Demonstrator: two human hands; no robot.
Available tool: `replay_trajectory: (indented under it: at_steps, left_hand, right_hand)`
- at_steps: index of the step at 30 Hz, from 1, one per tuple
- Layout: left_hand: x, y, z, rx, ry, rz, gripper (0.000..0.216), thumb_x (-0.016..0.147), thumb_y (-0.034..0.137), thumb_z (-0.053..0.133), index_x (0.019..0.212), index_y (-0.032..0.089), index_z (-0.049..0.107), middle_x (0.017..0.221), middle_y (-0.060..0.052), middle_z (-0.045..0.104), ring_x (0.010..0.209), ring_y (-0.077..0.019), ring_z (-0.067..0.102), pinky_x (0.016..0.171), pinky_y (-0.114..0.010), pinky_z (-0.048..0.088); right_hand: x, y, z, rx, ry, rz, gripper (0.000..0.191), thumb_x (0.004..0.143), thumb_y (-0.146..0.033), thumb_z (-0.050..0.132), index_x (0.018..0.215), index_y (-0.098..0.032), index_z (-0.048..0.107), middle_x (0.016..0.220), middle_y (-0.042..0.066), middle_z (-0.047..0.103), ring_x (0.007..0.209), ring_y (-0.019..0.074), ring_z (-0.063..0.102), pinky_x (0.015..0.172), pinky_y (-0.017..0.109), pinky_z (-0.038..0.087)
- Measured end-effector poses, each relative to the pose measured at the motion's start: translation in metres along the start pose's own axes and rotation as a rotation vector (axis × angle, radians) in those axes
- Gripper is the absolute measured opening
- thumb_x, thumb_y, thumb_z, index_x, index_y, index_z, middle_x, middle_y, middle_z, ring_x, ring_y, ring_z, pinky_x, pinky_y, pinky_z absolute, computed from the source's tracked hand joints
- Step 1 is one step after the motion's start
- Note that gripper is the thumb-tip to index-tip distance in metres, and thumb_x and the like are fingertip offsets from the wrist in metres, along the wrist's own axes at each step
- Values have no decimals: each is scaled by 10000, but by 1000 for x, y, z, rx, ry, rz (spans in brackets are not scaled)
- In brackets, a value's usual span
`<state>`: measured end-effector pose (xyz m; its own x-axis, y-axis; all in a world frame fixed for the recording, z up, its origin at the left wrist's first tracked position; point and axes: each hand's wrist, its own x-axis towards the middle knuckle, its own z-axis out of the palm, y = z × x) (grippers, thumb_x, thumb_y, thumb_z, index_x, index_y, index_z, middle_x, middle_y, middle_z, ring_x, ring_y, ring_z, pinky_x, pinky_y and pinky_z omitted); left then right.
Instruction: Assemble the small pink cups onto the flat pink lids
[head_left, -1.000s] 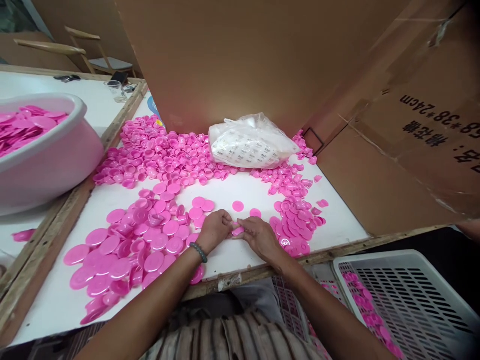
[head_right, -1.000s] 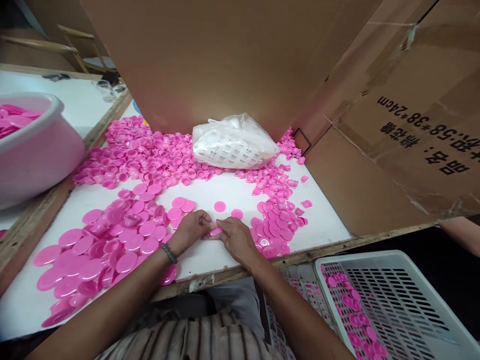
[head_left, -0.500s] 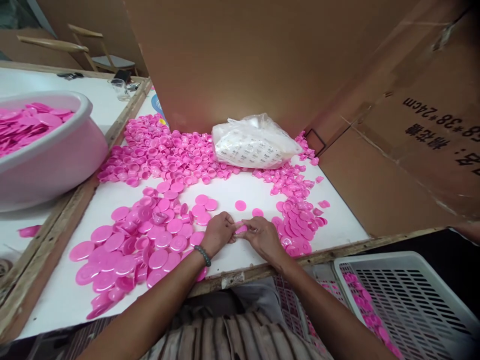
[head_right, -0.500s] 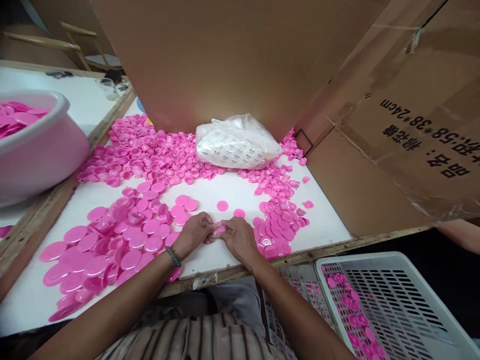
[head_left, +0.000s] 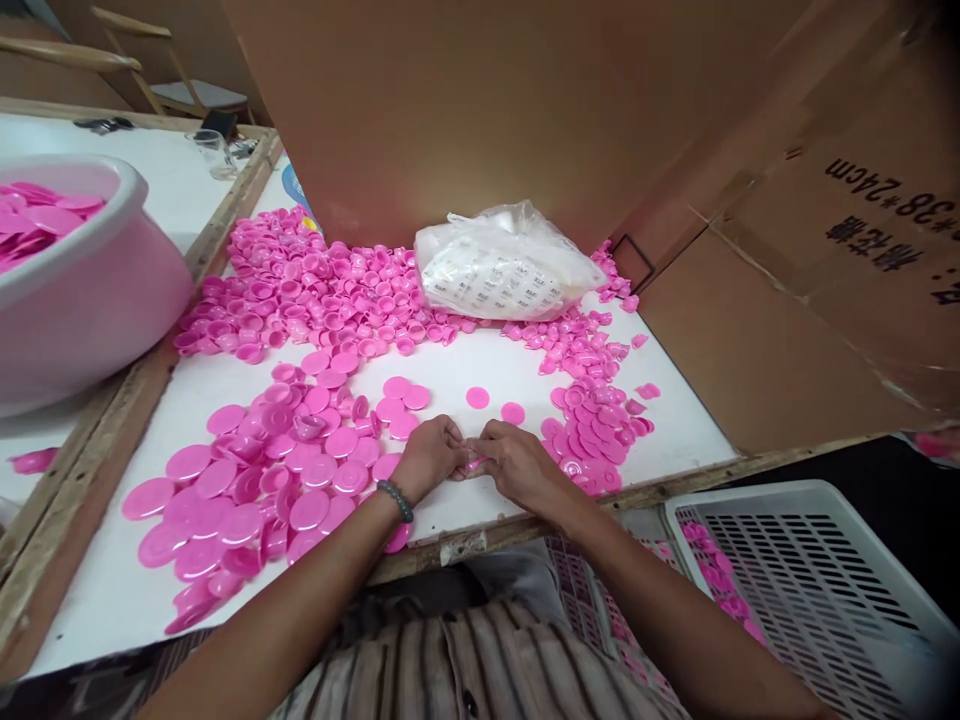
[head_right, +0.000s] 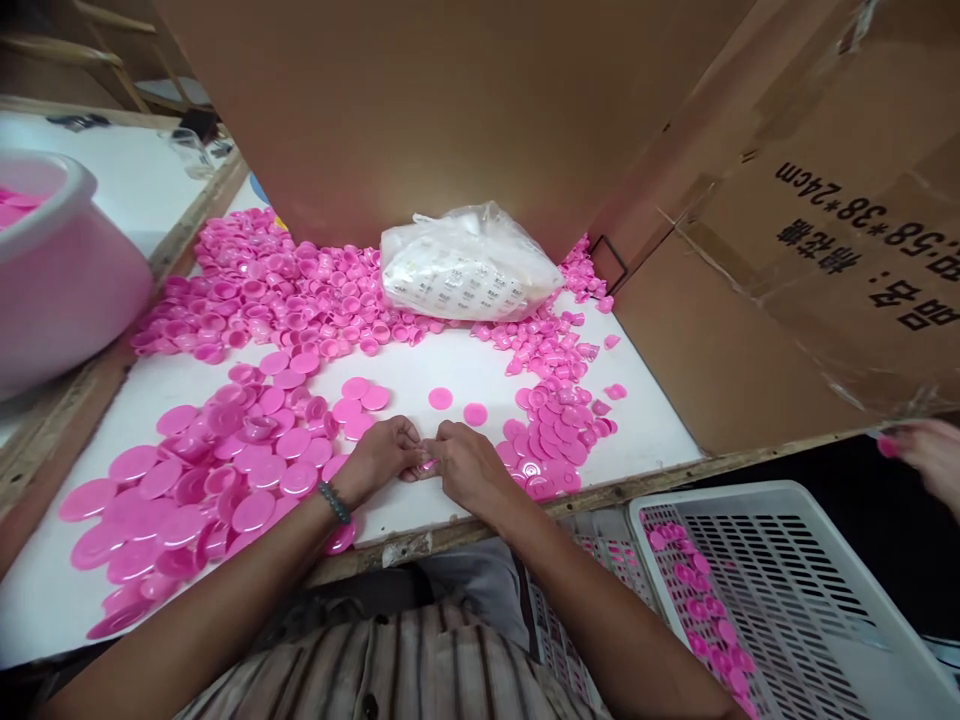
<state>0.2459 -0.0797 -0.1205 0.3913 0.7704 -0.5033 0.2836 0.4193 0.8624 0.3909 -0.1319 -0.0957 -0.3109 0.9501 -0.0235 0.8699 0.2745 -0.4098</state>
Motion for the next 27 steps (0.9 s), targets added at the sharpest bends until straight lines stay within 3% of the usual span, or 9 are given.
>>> replay_trajectory:
  at_steps: [5,12,19,23,27]
  left_hand:
    - [1,0,1,88,25,51,199,635,70,592,691,174,432,513,71,498,423,-105,536,405,-221,451]
    - [-4,1,-1,44,-48,141,234,604,207,658,707,168,451,539,64,512,441,-78,505,449,-199,421]
    - [-1,-1,3,178,-84,171,232,614,272,634,759,176,480,505,61,513,434,-102,495,442,-205,367]
    - [-15,15,-4,293,-18,272,205,643,319,606,751,174,509,525,45,517,480,-112,488,465,-208,357]
    - [-46,50,-47,548,236,229,228,723,386,527,856,200,532,603,19,567,513,-138,510,452,-216,353]
  right_hand:
    - [-6,-2,9,49,91,74,191,771,-102,560,889,-206,668,777,19,551,707,128,500,578,219,347]
    - [-21,3,27,501,279,201,270,772,-208,618,1041,-223,649,789,18,594,692,118,541,626,217,418]
    - [-25,5,30,443,250,229,244,777,-316,617,1005,-245,671,651,-13,575,615,109,505,583,210,379]
    - [-23,9,24,393,272,195,241,757,-312,636,971,-209,675,668,-8,575,622,115,512,575,213,387]
    - [-21,25,-4,229,409,204,216,828,-170,512,1000,-164,643,814,47,608,743,145,539,659,251,428]
